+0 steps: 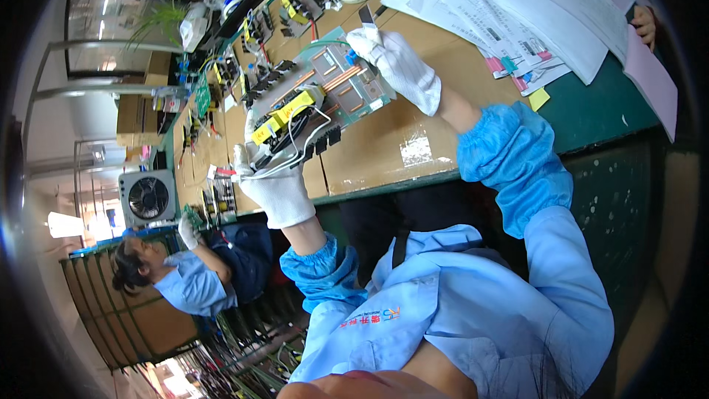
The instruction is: The person assembles electronic circuit boards by hand, connecting wires to them and inspecting the components.
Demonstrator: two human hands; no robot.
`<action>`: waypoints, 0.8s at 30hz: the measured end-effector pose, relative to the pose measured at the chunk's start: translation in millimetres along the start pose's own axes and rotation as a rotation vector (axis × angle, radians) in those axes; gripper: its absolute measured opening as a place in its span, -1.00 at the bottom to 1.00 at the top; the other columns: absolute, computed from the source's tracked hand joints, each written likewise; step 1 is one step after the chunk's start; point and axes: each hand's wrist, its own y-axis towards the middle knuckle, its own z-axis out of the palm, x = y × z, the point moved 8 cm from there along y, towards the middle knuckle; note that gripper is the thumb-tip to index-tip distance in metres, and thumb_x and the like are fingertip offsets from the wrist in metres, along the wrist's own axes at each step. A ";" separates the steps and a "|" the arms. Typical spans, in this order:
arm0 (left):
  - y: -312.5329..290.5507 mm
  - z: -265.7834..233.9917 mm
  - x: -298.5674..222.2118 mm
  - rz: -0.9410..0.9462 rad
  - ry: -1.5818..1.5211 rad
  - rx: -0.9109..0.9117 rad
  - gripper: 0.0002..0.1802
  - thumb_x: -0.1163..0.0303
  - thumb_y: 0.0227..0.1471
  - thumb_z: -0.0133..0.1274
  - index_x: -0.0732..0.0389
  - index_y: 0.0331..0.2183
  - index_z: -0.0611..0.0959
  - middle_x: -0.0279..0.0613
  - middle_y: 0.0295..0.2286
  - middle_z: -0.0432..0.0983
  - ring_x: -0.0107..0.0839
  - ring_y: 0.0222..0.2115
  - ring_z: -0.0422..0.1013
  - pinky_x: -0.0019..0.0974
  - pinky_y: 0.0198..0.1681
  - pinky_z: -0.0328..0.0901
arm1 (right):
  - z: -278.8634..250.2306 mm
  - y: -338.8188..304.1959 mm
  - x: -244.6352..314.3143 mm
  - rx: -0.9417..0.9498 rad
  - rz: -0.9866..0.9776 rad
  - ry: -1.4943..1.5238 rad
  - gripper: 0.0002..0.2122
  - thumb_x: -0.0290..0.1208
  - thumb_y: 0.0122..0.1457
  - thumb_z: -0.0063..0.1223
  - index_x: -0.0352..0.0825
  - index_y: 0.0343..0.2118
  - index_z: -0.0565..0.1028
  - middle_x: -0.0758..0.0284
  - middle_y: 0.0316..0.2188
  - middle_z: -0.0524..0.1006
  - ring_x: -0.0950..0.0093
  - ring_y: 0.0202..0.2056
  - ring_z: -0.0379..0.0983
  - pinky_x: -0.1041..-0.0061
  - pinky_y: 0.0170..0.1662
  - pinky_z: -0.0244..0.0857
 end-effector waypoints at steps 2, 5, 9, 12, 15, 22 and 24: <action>1.5 3.8 2.3 -0.010 -0.007 0.004 -0.37 0.03 0.18 -0.18 0.28 0.13 0.35 0.02 -0.03 0.42 -0.08 -0.05 0.40 0.05 0.01 0.31 | -0.1 -2.9 0.4 -0.043 0.023 -0.050 -0.63 -0.19 0.30 -0.18 -0.44 -0.10 0.47 0.17 -0.42 0.53 0.36 -0.40 0.43 0.46 -0.29 0.30; 12.6 -4.2 4.4 -0.004 -0.021 -0.017 -0.40 0.03 0.17 -0.15 0.29 0.06 0.41 -0.03 -0.11 0.48 -0.10 -0.12 0.44 0.01 -0.05 0.35 | -6.5 6.5 -5.3 -0.035 0.097 -0.071 -0.62 -0.18 0.31 -0.22 -0.46 -0.13 0.46 0.15 -0.43 0.51 0.36 -0.40 0.42 0.46 -0.31 0.29; 20.2 4.0 17.2 -0.131 0.043 -0.104 -0.33 0.01 0.22 -0.25 0.32 0.17 0.28 -0.16 -0.21 0.47 -0.29 -0.23 0.42 -0.11 -0.04 0.32 | -2.3 7.1 -9.7 0.133 0.255 -0.409 -0.70 -0.38 0.30 -0.23 -0.38 0.01 0.41 0.16 -0.05 0.46 0.20 -0.07 0.37 0.39 0.02 0.27; 39.8 -20.6 35.3 -0.265 -0.077 -0.111 -0.41 -0.05 0.17 -0.14 0.32 -0.07 0.46 -0.01 -0.17 0.48 -0.15 -0.21 0.44 -0.10 -0.11 0.34 | 0.2 3.9 -40.7 0.224 0.424 -0.391 -0.71 -0.37 0.32 -0.24 -0.42 -0.03 0.41 0.15 -0.14 0.48 0.22 -0.12 0.38 0.40 -0.02 0.28; 47.9 -34.3 53.8 -0.366 -0.136 -0.161 -0.42 -0.06 0.17 -0.15 0.32 -0.12 0.46 -0.01 -0.17 0.47 -0.16 -0.20 0.41 -0.12 -0.10 0.32 | -5.3 3.2 -52.1 -0.014 0.474 -0.169 -0.56 -0.08 0.31 -0.25 -0.46 -0.45 0.33 0.15 -0.62 0.31 0.25 -0.53 0.20 0.34 -0.39 0.16; 60.4 -58.5 60.2 -0.344 -0.088 -0.186 -0.37 -0.06 0.19 -0.18 0.40 -0.10 0.42 0.12 -0.12 0.44 -0.09 -0.07 0.34 0.02 0.03 0.25 | -2.6 1.8 -46.4 -0.013 0.577 -0.286 -0.59 -0.11 0.30 -0.21 -0.45 -0.42 0.36 0.22 -0.61 0.33 0.31 -0.52 0.19 0.34 -0.37 0.17; 56.1 -56.2 62.0 -0.400 -0.140 -0.166 -0.36 -0.07 0.19 -0.17 0.41 -0.08 0.42 0.13 -0.10 0.43 -0.08 -0.06 0.34 0.01 0.03 0.24 | -6.0 -7.7 -50.3 0.004 0.462 -0.395 -0.60 -0.10 0.31 -0.21 -0.45 -0.39 0.35 0.24 -0.54 0.31 0.34 -0.46 0.22 0.36 -0.33 0.16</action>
